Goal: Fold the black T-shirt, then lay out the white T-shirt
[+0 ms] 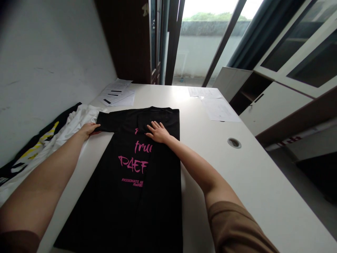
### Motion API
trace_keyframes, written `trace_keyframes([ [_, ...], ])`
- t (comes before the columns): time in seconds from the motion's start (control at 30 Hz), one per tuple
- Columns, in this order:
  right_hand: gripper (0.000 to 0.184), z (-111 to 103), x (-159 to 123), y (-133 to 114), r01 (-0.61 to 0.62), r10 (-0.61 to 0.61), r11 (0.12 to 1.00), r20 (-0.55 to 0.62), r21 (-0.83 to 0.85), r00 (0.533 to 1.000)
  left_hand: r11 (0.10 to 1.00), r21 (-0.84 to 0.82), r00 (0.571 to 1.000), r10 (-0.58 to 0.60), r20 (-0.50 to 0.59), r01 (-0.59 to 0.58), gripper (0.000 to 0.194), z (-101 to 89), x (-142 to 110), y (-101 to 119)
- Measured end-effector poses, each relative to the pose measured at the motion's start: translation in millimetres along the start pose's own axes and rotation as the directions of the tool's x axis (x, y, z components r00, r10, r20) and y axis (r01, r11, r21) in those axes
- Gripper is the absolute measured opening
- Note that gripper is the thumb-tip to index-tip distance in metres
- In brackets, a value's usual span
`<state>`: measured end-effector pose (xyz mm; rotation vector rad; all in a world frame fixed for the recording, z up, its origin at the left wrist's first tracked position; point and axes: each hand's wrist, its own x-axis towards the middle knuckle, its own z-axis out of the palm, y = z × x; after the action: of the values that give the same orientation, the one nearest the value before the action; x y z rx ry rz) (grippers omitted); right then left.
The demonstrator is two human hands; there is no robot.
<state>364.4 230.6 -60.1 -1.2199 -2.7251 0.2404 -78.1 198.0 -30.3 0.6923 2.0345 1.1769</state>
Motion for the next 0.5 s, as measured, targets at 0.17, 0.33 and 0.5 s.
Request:
trace_keyframes([
  [0.17,0.075,4,-8,-23,0.237,-0.239,0.967,0.01,0.097,0.971,1.0,-0.016,0.999,0.002,0.043,-0.002,0.025,-0.1,2,-1],
  [0.33,0.065,-3,-14,15,-0.07,0.073,0.996,-0.057,0.06,0.996,1.0,-0.015,1.0,-0.004,0.002,0.004,0.021,2.7,7,-3],
  [0.5,0.061,-2,-21,40,-0.224,0.235,0.969,-0.106,0.105,0.966,1.0,0.011,0.994,-0.005,-0.107,0.006,0.026,10.8,6,3],
])
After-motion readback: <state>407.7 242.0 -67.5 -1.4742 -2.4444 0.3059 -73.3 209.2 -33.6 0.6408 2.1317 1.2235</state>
